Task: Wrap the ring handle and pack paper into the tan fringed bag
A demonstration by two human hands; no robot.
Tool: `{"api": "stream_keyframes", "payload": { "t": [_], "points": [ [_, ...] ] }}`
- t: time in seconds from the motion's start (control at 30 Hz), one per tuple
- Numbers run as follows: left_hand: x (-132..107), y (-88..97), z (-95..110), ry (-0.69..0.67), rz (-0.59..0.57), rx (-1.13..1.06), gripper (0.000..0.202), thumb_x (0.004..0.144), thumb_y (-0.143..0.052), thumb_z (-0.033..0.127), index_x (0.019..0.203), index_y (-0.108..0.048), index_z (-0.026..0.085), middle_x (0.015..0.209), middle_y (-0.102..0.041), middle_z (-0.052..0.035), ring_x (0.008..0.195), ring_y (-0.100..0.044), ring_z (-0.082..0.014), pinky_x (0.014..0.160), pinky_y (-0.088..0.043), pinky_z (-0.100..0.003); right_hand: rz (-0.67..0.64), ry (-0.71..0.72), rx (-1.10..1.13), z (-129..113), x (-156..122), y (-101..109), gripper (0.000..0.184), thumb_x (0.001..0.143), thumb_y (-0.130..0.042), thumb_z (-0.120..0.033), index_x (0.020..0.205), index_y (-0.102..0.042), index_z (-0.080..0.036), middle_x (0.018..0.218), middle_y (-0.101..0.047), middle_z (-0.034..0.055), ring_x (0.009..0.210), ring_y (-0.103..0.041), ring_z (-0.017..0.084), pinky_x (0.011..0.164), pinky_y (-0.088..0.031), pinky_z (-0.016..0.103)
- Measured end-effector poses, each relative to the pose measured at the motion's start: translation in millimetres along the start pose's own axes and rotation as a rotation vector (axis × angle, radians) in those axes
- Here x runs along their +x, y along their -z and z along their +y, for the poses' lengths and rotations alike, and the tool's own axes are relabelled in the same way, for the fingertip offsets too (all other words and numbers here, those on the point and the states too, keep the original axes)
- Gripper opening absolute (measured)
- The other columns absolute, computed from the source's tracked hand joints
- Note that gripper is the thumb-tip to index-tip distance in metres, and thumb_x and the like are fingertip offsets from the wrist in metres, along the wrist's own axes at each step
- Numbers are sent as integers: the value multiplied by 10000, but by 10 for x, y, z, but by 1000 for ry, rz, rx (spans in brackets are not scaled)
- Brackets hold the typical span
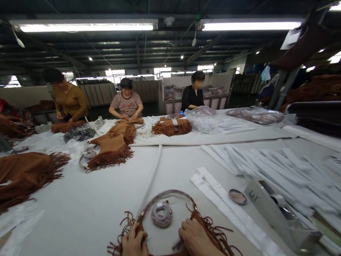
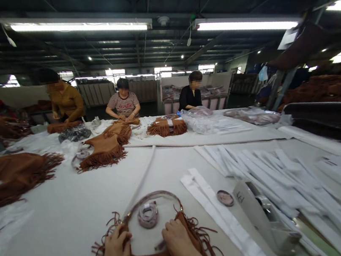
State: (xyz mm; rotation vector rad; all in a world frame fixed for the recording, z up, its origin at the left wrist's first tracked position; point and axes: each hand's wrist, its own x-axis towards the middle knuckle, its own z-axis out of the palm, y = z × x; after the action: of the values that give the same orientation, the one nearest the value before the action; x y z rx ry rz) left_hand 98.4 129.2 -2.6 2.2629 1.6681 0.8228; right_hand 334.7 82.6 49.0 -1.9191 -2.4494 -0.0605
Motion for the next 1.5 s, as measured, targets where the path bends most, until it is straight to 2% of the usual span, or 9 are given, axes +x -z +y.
{"api": "stream_keyframes", "payload": {
  "t": [0.13, 0.33, 0.6, 0.7, 0.83, 1.03, 1.13, 1.23, 1.5],
  "points": [
    [-15, -19, -10, -28, 25, -20, 249, 781, -437, 142, 857, -659, 229, 1241, -527, -55, 1030, -499, -255, 906, -427, -448, 20, 75, 19, 54, -294, -24, 51, 816, -574, -205, 800, -619, -224, 855, -656, -7, 824, -562, 169, 742, -386, 311],
    [-34, 13, -32, -42, 33, -52, 255, 800, -424, 152, 851, -660, 233, 1224, -546, -63, 1036, -522, -251, 896, -430, -452, 400, 188, -99, 24, -685, -182, 395, 819, -493, -183, 1214, -492, -197, 1206, -609, 32, 1100, -520, 194, 926, -372, 330],
    [-6, 10, -147, 12, -2, -170, 269, 747, -474, 160, 914, -665, 250, 1199, -596, -49, 1087, -550, -249, 950, -427, -462, 604, 171, -148, 46, -603, -527, 354, 731, -449, -55, 1022, -573, -214, 966, -710, -1, 877, -630, 173, 778, -455, 280],
    [168, 115, -118, 38, -2, -238, 339, 738, -465, 171, 1032, -622, 233, 1247, -560, -55, 1164, -506, -236, 999, -407, -430, 544, 130, 35, 87, -560, -454, 319, 729, -462, -86, 989, -592, -219, 887, -713, 14, 820, -643, 190, 724, -482, 284],
    [711, 311, -73, 143, -137, -329, 323, 819, -424, 300, 1085, -571, 191, 1102, -629, -63, 962, -603, -189, 883, -478, -336, 401, -42, 282, 257, -308, 33, 334, 878, -395, -188, 1189, -515, -197, 1022, -684, 69, 900, -639, 183, 773, -510, 283],
    [1437, 141, 148, -50, -502, -21, 293, 808, -487, 337, 1013, -583, 151, 986, -653, -114, 965, -596, -250, 846, -450, -357, 194, -29, 117, 483, 799, 622, 326, 915, -396, -203, 1229, -484, -190, 1103, -641, 101, 998, -594, 213, 848, -473, 348],
    [1514, -27, 282, -89, -545, -5, 165, 811, -455, 242, 854, -590, 157, 967, -648, -138, 948, -601, -269, 820, -441, -367, 94, 78, 51, 466, 1308, 542, 314, 884, -477, -211, 1196, -506, -210, 1107, -640, 99, 1075, -557, 221, 907, -428, 354],
    [1498, -108, 308, -135, -558, -31, 166, 862, -379, 221, 925, -530, 195, 1015, -638, -94, 946, -599, -211, 804, -430, -301, 25, 107, 34, 462, 1577, 316, 254, 899, -469, -279, 1132, -543, -210, 978, -681, 95, 1006, -597, 230, 877, -431, 355],
    [1415, -183, 38, 0, -559, -252, 233, 915, -360, 338, 1110, -402, 218, 881, -659, -49, 854, -621, -188, 738, -419, -258, -137, -51, -11, 950, 1318, -134, 234, 896, -477, -410, 889, -595, -208, 765, -707, 59, 723, -666, 239, 576, -414, 276]
  ]
}}
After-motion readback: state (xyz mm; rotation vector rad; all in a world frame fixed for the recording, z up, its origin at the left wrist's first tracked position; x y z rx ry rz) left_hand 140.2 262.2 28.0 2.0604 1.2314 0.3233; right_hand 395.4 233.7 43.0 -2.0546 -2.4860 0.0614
